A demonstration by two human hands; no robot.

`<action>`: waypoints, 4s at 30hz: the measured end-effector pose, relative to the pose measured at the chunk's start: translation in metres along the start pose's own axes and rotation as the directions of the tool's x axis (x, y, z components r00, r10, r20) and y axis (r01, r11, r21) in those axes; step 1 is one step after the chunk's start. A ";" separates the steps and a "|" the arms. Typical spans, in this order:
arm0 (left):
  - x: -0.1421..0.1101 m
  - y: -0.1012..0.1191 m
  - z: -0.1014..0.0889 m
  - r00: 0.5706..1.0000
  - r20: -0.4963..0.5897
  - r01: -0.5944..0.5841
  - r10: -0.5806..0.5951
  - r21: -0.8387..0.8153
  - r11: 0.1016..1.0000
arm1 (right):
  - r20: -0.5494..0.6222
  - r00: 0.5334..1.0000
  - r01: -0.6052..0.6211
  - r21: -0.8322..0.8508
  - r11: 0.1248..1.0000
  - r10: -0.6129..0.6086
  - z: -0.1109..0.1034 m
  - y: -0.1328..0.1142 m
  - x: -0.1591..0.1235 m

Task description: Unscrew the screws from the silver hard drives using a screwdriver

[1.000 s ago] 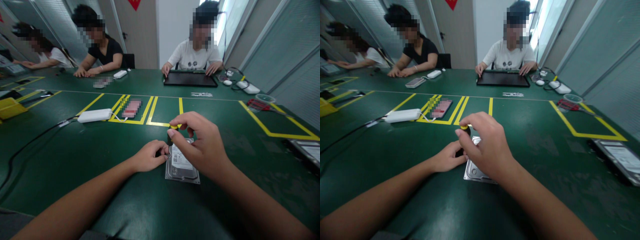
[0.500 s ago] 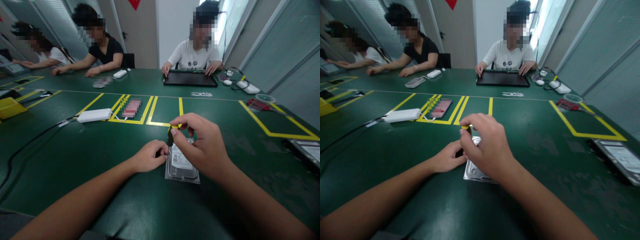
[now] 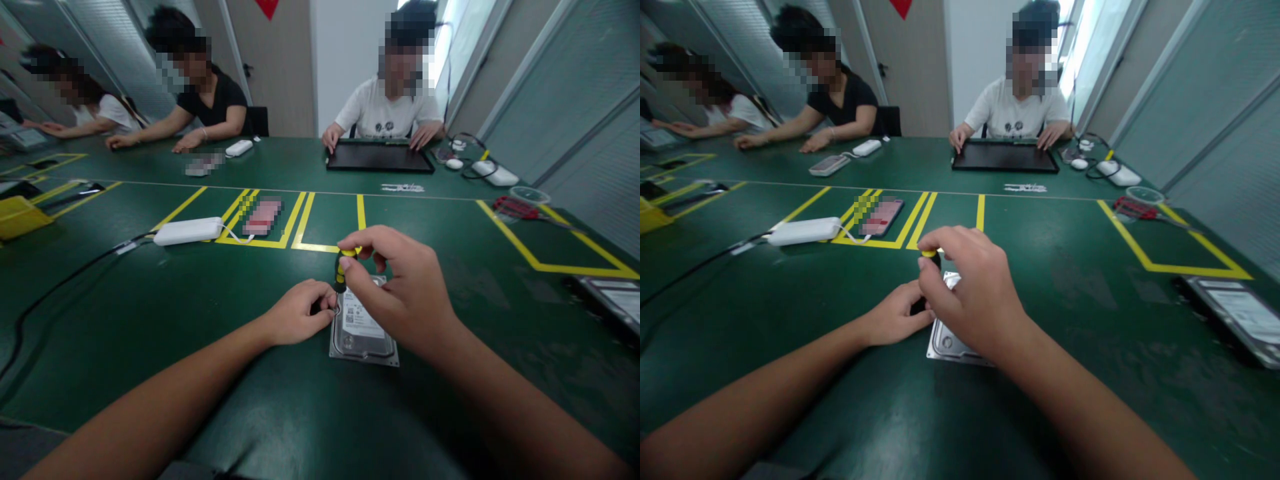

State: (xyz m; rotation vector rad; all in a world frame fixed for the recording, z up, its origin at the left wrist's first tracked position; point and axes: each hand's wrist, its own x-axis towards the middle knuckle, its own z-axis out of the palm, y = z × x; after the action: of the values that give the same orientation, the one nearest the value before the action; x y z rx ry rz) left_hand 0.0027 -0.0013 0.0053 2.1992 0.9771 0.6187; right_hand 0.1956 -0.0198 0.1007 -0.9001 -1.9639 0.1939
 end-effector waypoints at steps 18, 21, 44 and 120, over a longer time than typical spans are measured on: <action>0.000 -0.001 0.001 1.000 -0.002 -0.009 0.009 0.011 1.000 | -0.008 1.000 -0.002 0.001 1.000 0.002 0.000 0.000 0.000; 0.000 -0.002 0.001 1.000 -0.004 -0.006 0.006 0.009 1.000 | -0.005 1.000 0.015 0.009 1.000 -0.015 0.001 0.000 0.000; 0.001 0.000 0.000 1.000 0.010 0.005 -0.005 0.002 1.000 | -0.014 1.000 -0.018 -0.022 1.000 0.018 -0.002 0.001 0.001; 0.000 -0.001 0.001 1.000 0.000 -0.002 0.002 0.003 1.000 | -0.002 1.000 0.013 -0.014 1.000 -0.013 0.000 0.002 0.002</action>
State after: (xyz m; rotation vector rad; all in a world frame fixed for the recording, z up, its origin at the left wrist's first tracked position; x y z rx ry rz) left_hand 0.0022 -0.0010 0.0038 2.2025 0.9766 0.6183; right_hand 0.1964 -0.0169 0.1009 -0.8962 -1.9711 0.1720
